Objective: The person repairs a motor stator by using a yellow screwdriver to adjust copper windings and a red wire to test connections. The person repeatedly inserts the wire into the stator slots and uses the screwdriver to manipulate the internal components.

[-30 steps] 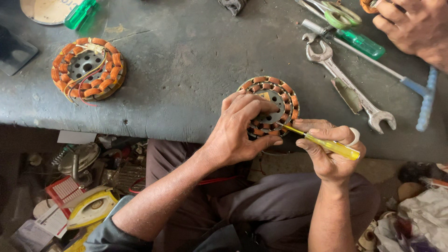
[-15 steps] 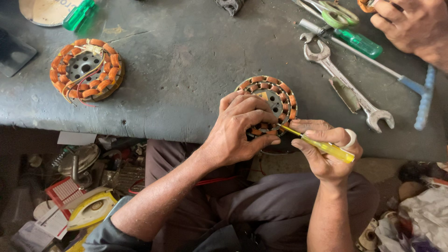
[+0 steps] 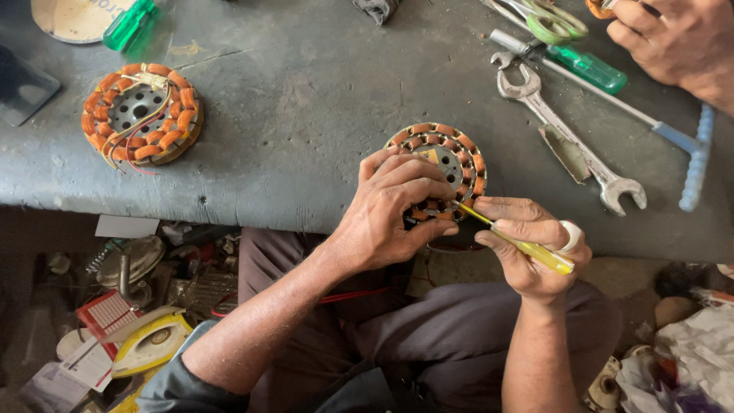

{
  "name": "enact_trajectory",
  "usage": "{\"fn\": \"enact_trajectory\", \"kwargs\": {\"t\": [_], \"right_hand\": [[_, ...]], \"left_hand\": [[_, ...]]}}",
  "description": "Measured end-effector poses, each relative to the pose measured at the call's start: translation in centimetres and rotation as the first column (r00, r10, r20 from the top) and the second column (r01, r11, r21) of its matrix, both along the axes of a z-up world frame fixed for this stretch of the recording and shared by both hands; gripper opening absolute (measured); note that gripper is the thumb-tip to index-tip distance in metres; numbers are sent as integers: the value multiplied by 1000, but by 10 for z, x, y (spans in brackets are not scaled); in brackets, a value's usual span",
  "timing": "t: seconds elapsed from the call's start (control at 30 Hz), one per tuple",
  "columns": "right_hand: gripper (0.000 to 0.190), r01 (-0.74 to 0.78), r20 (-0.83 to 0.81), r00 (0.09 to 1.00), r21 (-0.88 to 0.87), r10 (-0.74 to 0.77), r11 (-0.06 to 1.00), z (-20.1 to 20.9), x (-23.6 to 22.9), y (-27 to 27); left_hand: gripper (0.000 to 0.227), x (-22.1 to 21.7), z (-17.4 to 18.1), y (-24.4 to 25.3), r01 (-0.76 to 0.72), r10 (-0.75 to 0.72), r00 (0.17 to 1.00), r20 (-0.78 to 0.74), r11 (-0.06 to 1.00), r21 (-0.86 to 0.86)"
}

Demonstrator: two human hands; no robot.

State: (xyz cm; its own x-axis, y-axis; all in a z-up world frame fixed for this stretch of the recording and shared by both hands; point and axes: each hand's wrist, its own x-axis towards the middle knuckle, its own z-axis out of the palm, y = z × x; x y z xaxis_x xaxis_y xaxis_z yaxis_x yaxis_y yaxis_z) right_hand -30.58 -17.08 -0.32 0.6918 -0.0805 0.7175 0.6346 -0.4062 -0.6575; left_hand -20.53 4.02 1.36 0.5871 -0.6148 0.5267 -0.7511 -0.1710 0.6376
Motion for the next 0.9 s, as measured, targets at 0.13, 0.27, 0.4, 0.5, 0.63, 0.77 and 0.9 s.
{"fn": "enact_trajectory", "kwargs": {"t": [0.13,0.27,0.4,0.5,0.63,0.77,0.9], "right_hand": [[26,27,37,999,-13,-26,1000,-1,1,1],[27,63,64,996,-46,-60,997,-2,0,3],[28,93,87,992,-36,-90,995,-4,0,5],[27,103,102,990,-35,-99,994,-7,0,3],[28,92,89,992,-10,-91,996,-13,-3,-1],[25,86,106,988,198,-109,976,-19,-4,-2],[25,174,56,975,411,-216,895,-15,3,-2]], "left_hand": [[43,0,1,0,6,-6,1000,8,1000,4],[45,1,2,1,22,-22,1000,6,999,25],[46,-1,3,-1,3,-6,1000,31,997,71],[46,-2,4,-1,12,-13,1000,22,997,78],[46,-1,11,0,15,-17,1000,16,993,113],[47,-4,16,1,32,-31,999,-17,997,75],[61,8,19,11,30,-36,999,-31,986,-167]]}}
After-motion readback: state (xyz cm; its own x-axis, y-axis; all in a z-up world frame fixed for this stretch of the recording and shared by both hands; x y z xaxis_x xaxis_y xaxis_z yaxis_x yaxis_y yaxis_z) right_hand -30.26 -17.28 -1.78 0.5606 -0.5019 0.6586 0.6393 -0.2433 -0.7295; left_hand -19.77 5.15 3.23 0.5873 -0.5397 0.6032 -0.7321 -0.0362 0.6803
